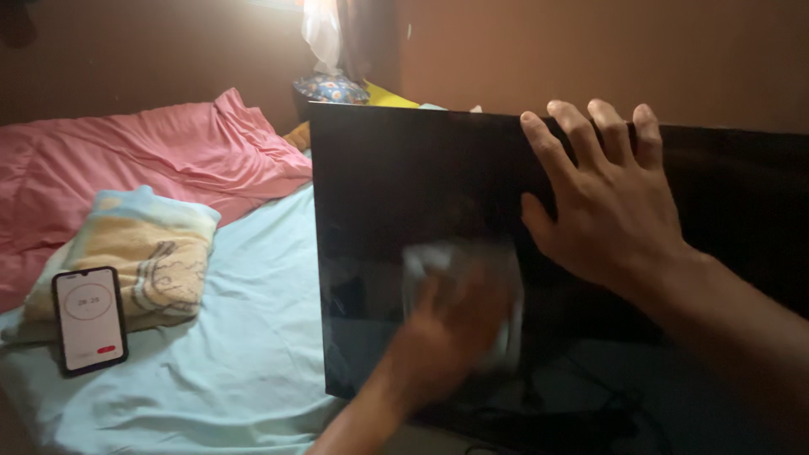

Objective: The person cleans the screen of a television by hand using a cloth, wiping the entire surface in circular and side-to-side motions while holding the top edge for stability.

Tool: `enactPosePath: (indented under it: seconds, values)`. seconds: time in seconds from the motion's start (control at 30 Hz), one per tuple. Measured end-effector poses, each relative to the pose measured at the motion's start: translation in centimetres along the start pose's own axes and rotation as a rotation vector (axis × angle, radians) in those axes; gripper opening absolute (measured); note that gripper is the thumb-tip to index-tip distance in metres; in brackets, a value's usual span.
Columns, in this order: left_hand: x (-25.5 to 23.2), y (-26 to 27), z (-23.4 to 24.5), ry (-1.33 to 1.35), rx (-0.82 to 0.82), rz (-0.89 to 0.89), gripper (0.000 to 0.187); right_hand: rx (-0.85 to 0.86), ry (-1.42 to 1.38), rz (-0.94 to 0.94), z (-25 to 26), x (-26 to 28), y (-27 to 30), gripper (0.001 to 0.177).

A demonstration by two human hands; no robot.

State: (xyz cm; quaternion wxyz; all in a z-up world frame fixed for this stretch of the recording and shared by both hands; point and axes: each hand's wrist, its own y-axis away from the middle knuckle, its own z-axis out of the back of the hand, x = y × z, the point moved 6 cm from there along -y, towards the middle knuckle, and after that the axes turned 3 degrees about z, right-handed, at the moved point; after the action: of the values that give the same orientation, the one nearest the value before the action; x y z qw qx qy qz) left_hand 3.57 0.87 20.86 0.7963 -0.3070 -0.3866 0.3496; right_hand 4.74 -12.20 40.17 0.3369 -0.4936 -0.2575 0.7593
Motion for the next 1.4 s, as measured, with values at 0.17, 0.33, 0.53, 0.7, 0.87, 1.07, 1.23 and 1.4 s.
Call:
enactPosePath:
  seconds: [0.17,0.33,0.53,0.7,0.87,1.07,1.23,1.4]
  values:
    - [-4.6,9.9,-3.5,0.244,0.134,-0.265,0.048,0.011,0.049,0.03,0.2,-0.4,1.2,0.08]
    - [-3.4,6.6,-2.4,0.183,0.064,-0.201,0.044,0.047,-0.164,-0.033,-0.2,-2.5,1.1,0.075]
    - [-0.1,1.9,0.1,0.025,-0.017,-0.038,0.047,0.013,0.072,0.025,0.1,-2.6,2.0,0.086]
    - [-3.8,7.6,-3.2,0.417,0.189,-0.215,0.048,0.037,-0.035,-0.009,-0.4,-3.0,1.7,0.085]
    - [-4.2,9.7,-3.9,0.609,0.374,-0.311,0.057,0.027,-0.026,-0.053,-1.1,-2.8,2.1,0.084]
    - [-0.9,0.0,0.0,-0.009,-0.025,-0.075,0.056,0.034,-0.067,-0.066,-1.8,-3.1,1.9,0.081]
    - [-1.9,-2.3,0.2,0.13,-0.105,0.0,0.052,0.029,-0.074,-0.075,-1.7,-2.8,2.0,0.078]
    - [-8.8,7.2,-5.6,0.334,0.139,-0.358,0.049,0.018,-0.048,-0.081,-1.4,-2.6,1.8,0.078]
